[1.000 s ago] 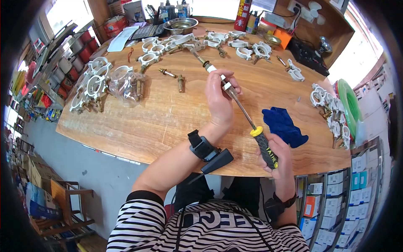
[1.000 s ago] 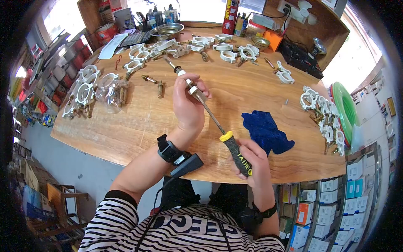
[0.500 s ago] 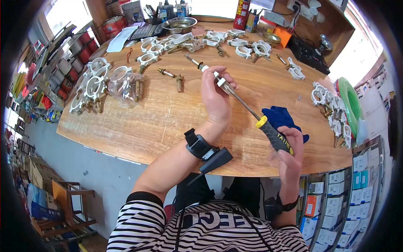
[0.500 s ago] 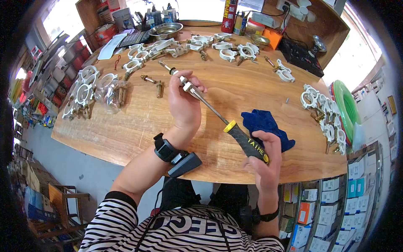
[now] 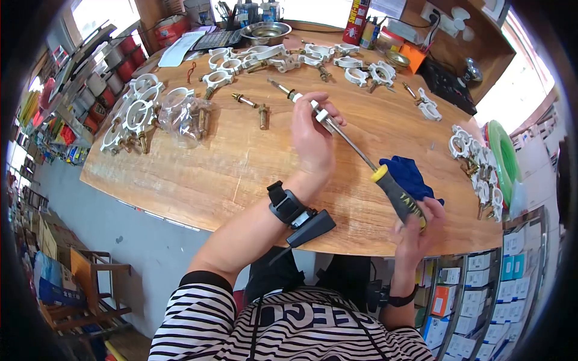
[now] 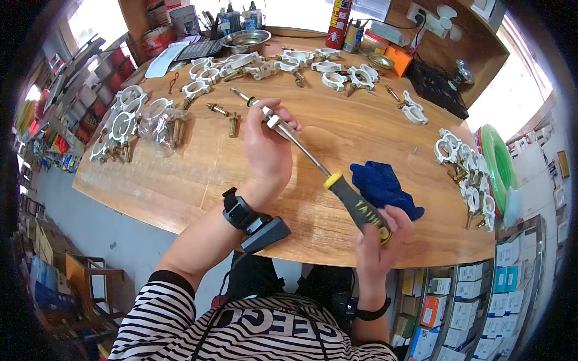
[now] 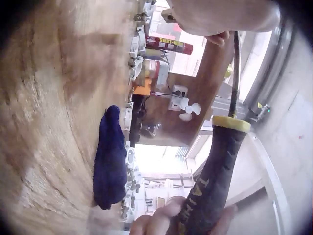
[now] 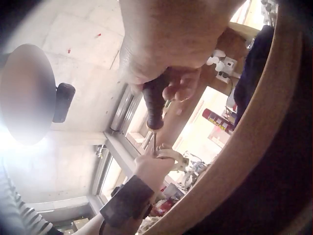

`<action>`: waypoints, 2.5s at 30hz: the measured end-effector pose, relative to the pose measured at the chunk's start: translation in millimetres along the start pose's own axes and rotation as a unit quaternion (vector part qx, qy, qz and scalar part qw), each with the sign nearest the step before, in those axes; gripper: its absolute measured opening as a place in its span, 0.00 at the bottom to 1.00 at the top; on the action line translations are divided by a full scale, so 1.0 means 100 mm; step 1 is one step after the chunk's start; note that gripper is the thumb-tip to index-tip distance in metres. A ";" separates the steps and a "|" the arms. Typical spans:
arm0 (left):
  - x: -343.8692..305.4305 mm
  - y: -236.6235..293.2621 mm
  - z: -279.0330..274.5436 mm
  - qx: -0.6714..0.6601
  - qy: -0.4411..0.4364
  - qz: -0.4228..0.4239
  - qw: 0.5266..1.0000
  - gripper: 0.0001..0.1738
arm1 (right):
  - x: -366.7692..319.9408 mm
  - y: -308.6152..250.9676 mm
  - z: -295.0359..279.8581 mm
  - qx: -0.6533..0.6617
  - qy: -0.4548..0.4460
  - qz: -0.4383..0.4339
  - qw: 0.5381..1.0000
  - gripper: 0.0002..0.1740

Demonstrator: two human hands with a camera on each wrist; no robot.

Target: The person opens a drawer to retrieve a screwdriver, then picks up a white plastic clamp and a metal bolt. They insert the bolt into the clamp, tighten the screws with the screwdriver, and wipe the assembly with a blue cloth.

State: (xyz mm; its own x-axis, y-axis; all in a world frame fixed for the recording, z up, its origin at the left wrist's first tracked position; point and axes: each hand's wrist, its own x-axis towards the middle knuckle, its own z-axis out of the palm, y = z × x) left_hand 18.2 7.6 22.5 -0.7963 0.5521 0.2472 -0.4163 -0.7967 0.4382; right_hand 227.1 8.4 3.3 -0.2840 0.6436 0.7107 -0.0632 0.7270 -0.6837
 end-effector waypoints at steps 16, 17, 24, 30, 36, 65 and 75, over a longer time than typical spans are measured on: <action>0.02 0.01 0.02 -0.019 -0.002 0.037 0.999 0.14 | 0.10 0.09 0.19 0.020 0.063 0.007 0.998 0.12; 0.03 0.02 0.01 -0.026 0.008 0.031 0.999 0.14 | 0.10 0.05 0.25 0.057 0.089 0.026 0.994 0.13; 0.12 0.02 -0.06 -0.054 0.044 0.028 0.997 0.13 | 0.40 0.14 0.02 0.099 -0.078 0.217 0.968 0.23; 0.25 0.11 -0.10 -0.069 0.076 0.064 0.993 0.12 | 0.98 0.00 0.07 0.028 -0.135 0.211 0.968 0.20; 0.42 0.19 -0.22 -0.079 0.100 0.104 0.986 0.13 | 1.01 0.03 0.46 0.128 -0.100 -0.014 0.987 0.13; 0.35 0.12 -0.19 -0.033 0.047 0.099 0.993 0.14 | 0.97 0.30 0.27 0.167 -0.167 0.081 0.968 0.21; 0.32 0.06 -0.19 -0.014 0.019 0.074 0.997 0.16 | 1.04 0.31 0.22 0.171 -0.127 0.093 0.973 0.22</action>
State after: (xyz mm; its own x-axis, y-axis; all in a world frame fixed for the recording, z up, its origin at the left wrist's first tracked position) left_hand -17.9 15.9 16.5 -0.8656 0.4191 0.2739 -0.3054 -0.8755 0.3745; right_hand 174.1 93.0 52.2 -0.5455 0.6451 0.5351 -0.2902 0.4536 -0.8427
